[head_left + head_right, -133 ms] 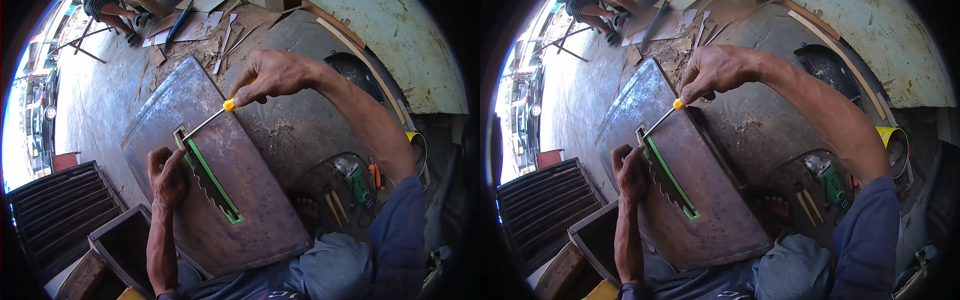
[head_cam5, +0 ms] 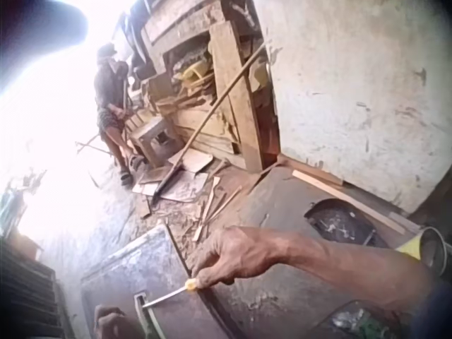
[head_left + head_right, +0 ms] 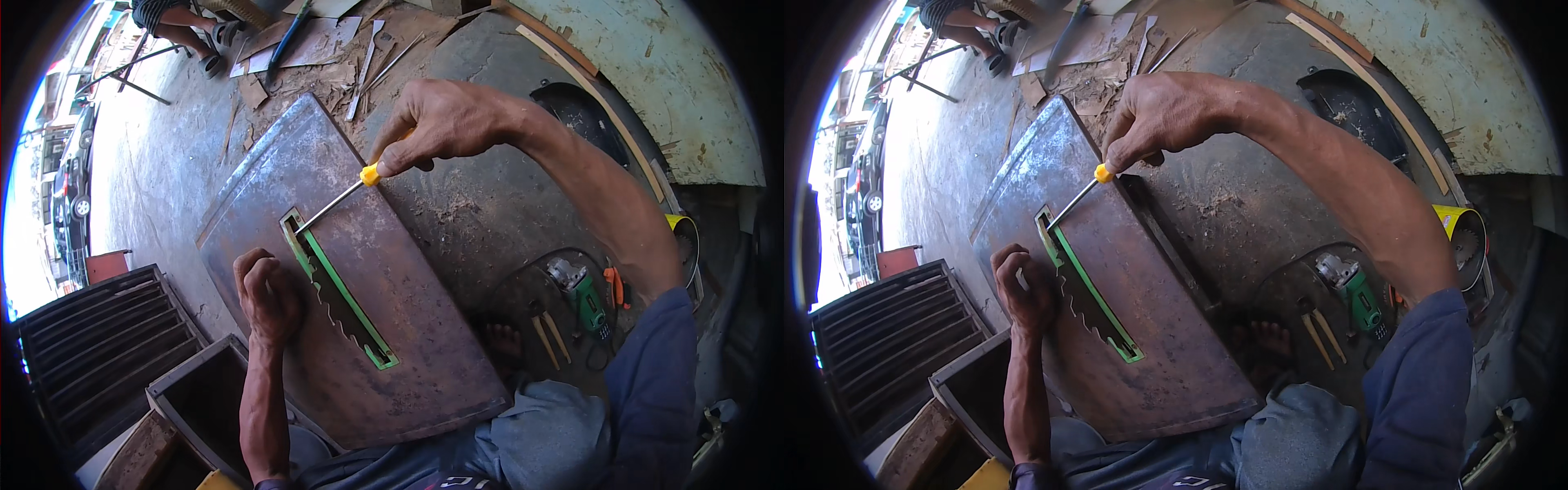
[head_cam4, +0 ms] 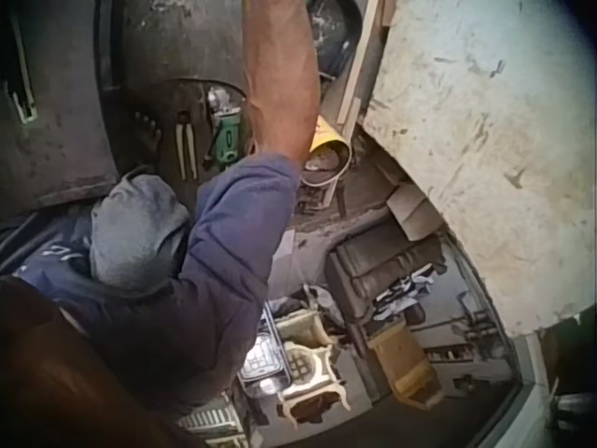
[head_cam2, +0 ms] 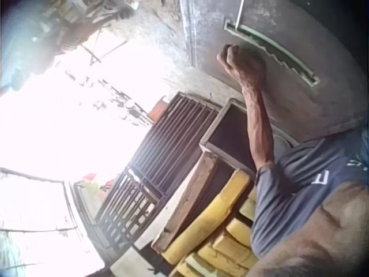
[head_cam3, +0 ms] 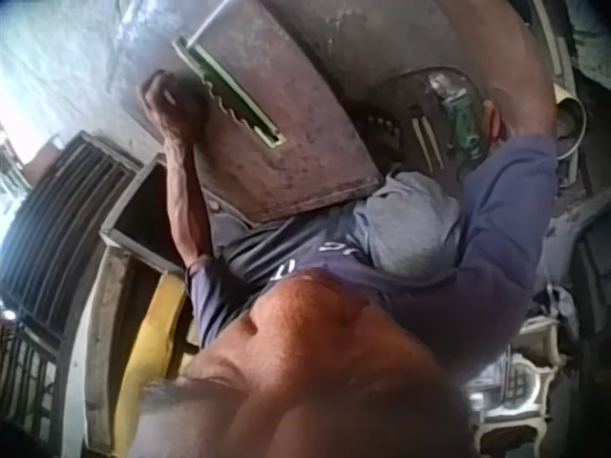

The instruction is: The person cleans and maintains a portable table saw by hand and with a screwdriver, then hammers the saw's top plate before handling a container of small metal parts.

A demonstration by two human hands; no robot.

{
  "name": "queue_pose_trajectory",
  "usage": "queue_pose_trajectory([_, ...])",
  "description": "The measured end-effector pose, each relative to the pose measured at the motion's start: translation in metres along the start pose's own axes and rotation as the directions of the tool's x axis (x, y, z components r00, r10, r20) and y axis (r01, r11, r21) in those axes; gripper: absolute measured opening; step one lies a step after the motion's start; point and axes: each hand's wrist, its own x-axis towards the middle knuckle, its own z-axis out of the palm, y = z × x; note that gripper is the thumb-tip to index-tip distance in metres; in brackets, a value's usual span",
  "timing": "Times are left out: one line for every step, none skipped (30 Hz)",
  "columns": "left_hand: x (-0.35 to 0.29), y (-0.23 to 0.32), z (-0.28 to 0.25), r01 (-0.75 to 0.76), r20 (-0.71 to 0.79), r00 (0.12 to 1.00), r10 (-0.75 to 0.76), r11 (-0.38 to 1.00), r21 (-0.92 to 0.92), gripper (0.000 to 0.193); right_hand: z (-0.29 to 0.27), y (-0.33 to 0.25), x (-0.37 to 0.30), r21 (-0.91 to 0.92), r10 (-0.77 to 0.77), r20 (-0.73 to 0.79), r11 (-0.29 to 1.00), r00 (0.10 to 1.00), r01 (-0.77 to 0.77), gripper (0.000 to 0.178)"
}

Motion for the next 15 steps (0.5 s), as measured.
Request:
queue_pose_trajectory([-0.001, -0.001, 0.002, 0.008, -0.044, 0.999, -0.009, 1.0, -0.019, 0.036, 0.0, 0.001, 0.001, 0.004, 0.002, -0.002, 1.0, 1.0, -0.002, 0.046])
queue_pose_trajectory([-0.001, 0.0, 0.001, 0.007, -0.039, 0.999, -0.008, 1.0, -0.021, 0.036, 0.001, 0.001, 0.003, -0.01, -0.008, -0.001, 1.0, 1.0, 0.008, 0.045])
queue_pose_trajectory([0.002, 0.004, -0.001, 0.008, 0.03, 1.0, -0.008, 1.0, 0.014, 0.038, 0.001, 0.003, 0.004, -0.022, -0.017, 0.001, 1.0, 1.0, 0.017, 0.045])
queue_pose_trajectory([0.005, 0.007, -0.003, 0.005, 0.096, 0.995, -0.011, 0.998, 0.055, 0.039, 0.0, 0.0, 0.005, -0.019, -0.019, -0.001, 1.0, 1.0, 0.019, 0.045])
queue_pose_trajectory([0.007, 0.008, -0.003, 0.004, 0.099, 0.995, -0.009, 0.998, 0.058, 0.039, -0.002, -0.003, 0.004, -0.039, -0.015, 0.009, 0.999, 1.0, 0.016, 0.04])
queue_pose_trajectory([0.009, 0.009, -0.004, 0.016, 0.137, 0.99, -0.025, 0.998, 0.064, 0.043, -0.003, -0.005, 0.004, -0.059, -0.011, 0.019, 0.998, 1.0, 0.012, 0.036])
queue_pose_trajectory([0.01, 0.009, -0.004, 0.029, 0.171, 0.984, -0.041, 0.997, 0.068, 0.046, -0.003, -0.005, 0.004, -0.059, -0.013, 0.019, 0.998, 1.0, 0.014, 0.036])
queue_pose_trajectory([0.01, 0.01, -0.004, 0.029, 0.171, 0.984, -0.041, 0.997, 0.07, 0.046, -0.003, -0.006, 0.003, -0.069, -0.021, 0.013, 0.997, 1.0, 0.022, 0.037])
queue_pose_trajectory([0.009, 0.01, -0.004, 0.037, 0.159, 0.986, -0.05, 0.996, 0.083, 0.048, -0.004, -0.007, 0.004, -0.08, -0.029, 0.007, 0.996, 1.0, 0.029, 0.038])
queue_pose_trajectory([0.007, 0.01, -0.002, 0.048, 0.151, 0.987, -0.061, 0.995, 0.093, 0.049, -0.004, -0.006, 0.005, -0.076, -0.027, 0.01, 0.997, 1.0, 0.028, 0.038])
queue_pose_trajectory([0.006, 0.009, -0.001, 0.051, 0.154, 0.986, -0.065, 0.994, 0.092, 0.049, -0.005, -0.007, 0.005, -0.084, -0.023, 0.015, 0.996, 1.0, 0.025, 0.039])
queue_pose_trajectory([0.006, 0.008, 0.0, 0.045, 0.155, 0.986, -0.06, 0.994, 0.098, 0.048, -0.004, -0.006, 0.006, -0.092, -0.019, 0.02, 0.996, 1.0, 0.021, 0.04])
queue_pose_trajectory([0.008, 0.008, -0.001, 0.037, 0.153, 0.987, -0.053, 0.994, 0.107, 0.047, -0.005, -0.006, 0.008, -0.091, -0.021, 0.02, 0.996, 1.0, 0.023, 0.04])
queue_pose_trajectory([0.009, 0.01, -0.002, 0.037, 0.153, 0.987, -0.054, 0.993, 0.108, 0.047, -0.006, -0.004, 0.009, -0.069, -0.031, 0.025, 0.997, 0.999, 0.032, 0.039])
queue_pose_trajectory([0.01, 0.014, -0.003, 0.063, 0.117, 0.99, -0.075, 0.992, 0.109, 0.038, -0.006, -0.002, 0.01, -0.046, -0.04, 0.029, 0.998, 0.999, 0.042, 0.039])
